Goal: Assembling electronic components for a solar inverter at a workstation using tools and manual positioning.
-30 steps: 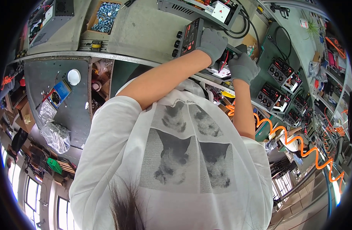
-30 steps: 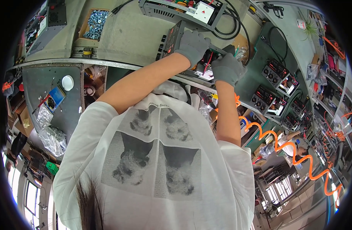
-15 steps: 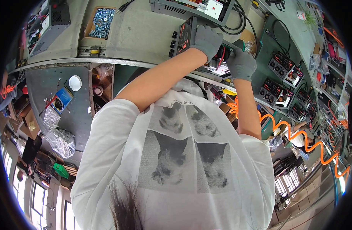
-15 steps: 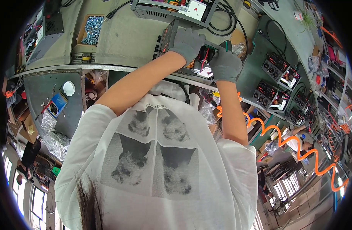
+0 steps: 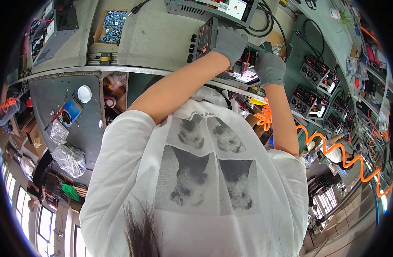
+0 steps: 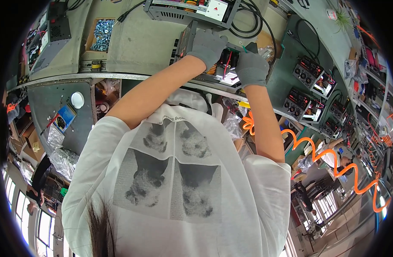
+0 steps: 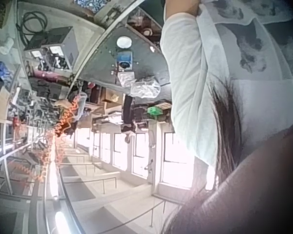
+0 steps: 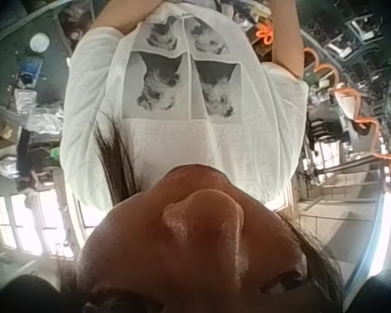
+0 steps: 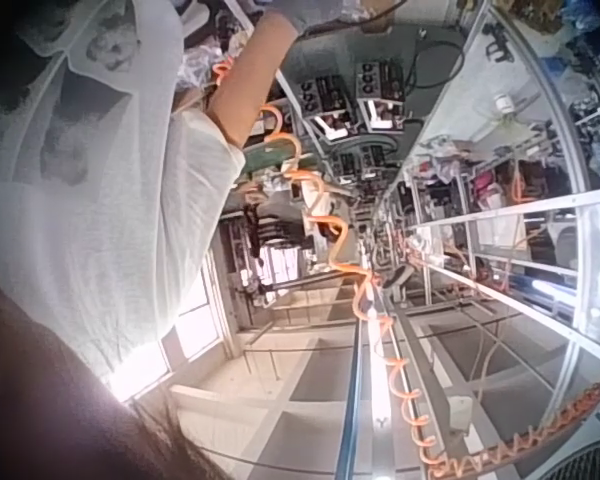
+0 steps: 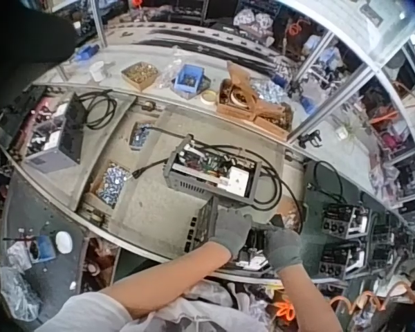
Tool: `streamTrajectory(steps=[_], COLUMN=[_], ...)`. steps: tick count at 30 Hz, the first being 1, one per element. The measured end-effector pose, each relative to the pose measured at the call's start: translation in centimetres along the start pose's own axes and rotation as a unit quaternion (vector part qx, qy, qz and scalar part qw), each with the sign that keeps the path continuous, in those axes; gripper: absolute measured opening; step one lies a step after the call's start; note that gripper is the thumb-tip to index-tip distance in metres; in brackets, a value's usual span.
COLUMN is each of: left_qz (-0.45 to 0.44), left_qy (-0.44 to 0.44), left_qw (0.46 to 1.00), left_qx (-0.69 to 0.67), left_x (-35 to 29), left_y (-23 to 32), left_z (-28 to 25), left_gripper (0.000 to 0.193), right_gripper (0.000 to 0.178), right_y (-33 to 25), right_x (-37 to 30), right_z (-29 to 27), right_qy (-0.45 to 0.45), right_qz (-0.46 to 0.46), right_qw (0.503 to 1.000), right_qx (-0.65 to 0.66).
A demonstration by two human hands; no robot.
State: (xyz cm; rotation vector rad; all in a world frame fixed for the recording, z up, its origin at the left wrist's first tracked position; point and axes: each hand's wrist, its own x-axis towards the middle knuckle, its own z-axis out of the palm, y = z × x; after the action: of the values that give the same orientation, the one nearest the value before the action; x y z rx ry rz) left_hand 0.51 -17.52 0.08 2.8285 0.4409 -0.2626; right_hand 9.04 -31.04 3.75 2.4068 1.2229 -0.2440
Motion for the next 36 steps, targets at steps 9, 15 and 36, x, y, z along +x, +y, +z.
streamTrajectory(steps=[9, 15, 36], left_qz=[-0.008, -0.007, -0.007], left_qy=[0.005, 0.011, 0.003], left_qw=[1.000, 1.000, 1.000], left_qx=[-0.020, -0.022, -0.006], left_x=[0.0, 0.1, -0.1], left_y=[-0.1, -0.3, -0.2], left_z=[0.2, 0.2, 0.1], left_gripper=[0.022, 0.022, 0.024], right_gripper=[0.017, 0.017, 0.018], right_y=[-1.0, -0.8, -1.7], right_x=[-0.4, -0.2, -0.1], right_z=[-1.2, 0.3, -1.0], right_qy=[0.041, 0.091, 0.050], right_qz=[0.080, 0.109, 0.134], right_qw=[0.990, 0.977, 0.982], right_qx=[0.105, 0.159, 0.126])
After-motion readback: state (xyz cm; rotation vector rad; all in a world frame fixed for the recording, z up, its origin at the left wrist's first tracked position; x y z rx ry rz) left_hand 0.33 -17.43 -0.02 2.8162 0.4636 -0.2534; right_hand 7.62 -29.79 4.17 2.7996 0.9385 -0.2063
